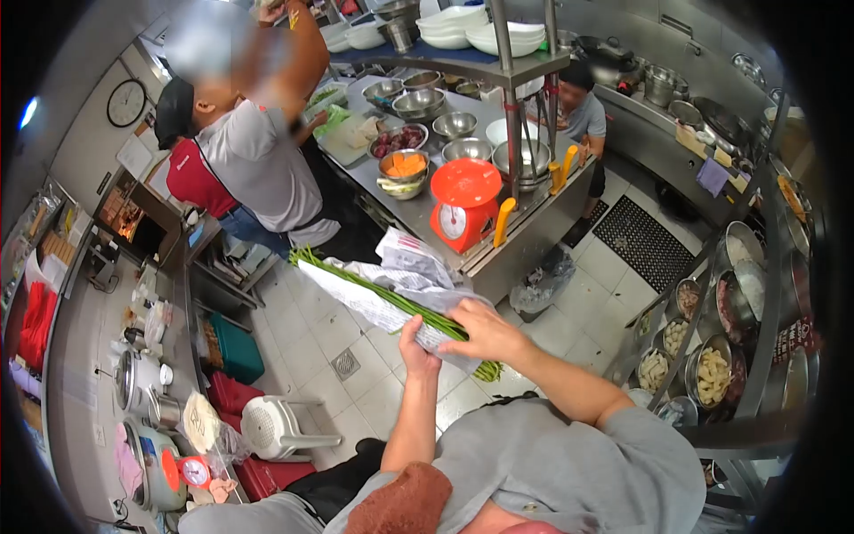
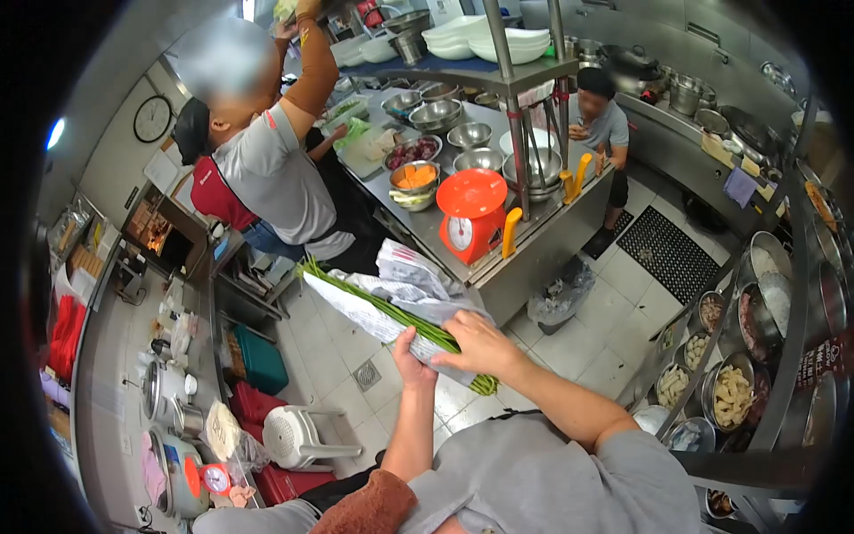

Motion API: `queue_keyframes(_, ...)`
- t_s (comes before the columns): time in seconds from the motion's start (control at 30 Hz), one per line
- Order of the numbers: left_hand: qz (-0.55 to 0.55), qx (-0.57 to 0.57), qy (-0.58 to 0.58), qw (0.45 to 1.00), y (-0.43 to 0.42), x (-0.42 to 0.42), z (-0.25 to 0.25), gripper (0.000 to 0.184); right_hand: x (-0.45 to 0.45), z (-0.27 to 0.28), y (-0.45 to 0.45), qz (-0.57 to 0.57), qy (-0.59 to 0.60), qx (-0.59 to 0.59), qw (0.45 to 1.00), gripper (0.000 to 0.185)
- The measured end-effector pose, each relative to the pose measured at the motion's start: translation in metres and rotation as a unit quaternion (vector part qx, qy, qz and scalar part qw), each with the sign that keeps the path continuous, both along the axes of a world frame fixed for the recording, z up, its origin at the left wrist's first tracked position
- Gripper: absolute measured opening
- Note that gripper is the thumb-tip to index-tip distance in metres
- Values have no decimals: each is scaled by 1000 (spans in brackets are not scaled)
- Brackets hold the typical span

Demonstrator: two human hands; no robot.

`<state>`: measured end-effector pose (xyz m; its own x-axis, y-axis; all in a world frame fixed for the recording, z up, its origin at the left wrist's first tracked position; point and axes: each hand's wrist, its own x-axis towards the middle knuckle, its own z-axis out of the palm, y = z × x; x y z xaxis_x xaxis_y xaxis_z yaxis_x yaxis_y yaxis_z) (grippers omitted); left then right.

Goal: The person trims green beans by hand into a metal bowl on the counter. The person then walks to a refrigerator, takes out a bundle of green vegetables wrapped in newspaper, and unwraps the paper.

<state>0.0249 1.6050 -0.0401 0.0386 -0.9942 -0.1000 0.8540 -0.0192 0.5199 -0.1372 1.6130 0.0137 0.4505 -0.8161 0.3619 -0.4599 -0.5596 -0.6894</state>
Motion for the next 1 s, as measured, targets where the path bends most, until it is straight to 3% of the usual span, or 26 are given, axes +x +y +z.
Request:
queue_keyframes(0.07,24,6,-22,999,2,-2,-6,31,2,-1,5,2,60,69,996,63)
queue_keyframes(0.27,3,18,-30,999,8,-6,-15,27,6,-5,2,11,95,161,982,69)
queue_keyframes(0.47,77,-11,-130,988,10,-23,-12,31,8,-57,-9,81,-100,309,942,67)
queue_keyframes(0.53,88,8,-159,983,10,-27,-6,31,6,-61,-13,103,-108,338,929,67)
queue_keyframes(0.6,91,-7,-187,978,14,-27,-6,32,5,-64,-11,133,-220,464,848,65)
queue_keyframes(0.63,94,-26,-213,972,11,-27,-4,33,5,-60,-13,135,-219,459,850,65)
queue_keyframes(0.7,74,-24,-260,963,13,-19,-7,31,5,-56,-1,126,-308,513,791,66)
queue_keyframes(0.73,54,-29,-303,951,12,-17,-9,30,3,-57,0,126,-306,514,791,66)
queue_keyframes(0.87,74,-43,-333,939,4,-17,-18,31,-3,-62,-3,125,-321,536,771,67)
queue_keyframes(1.0,-1,-102,-333,937,11,-16,-32,39,-10,-53,3,124,-378,558,729,70)
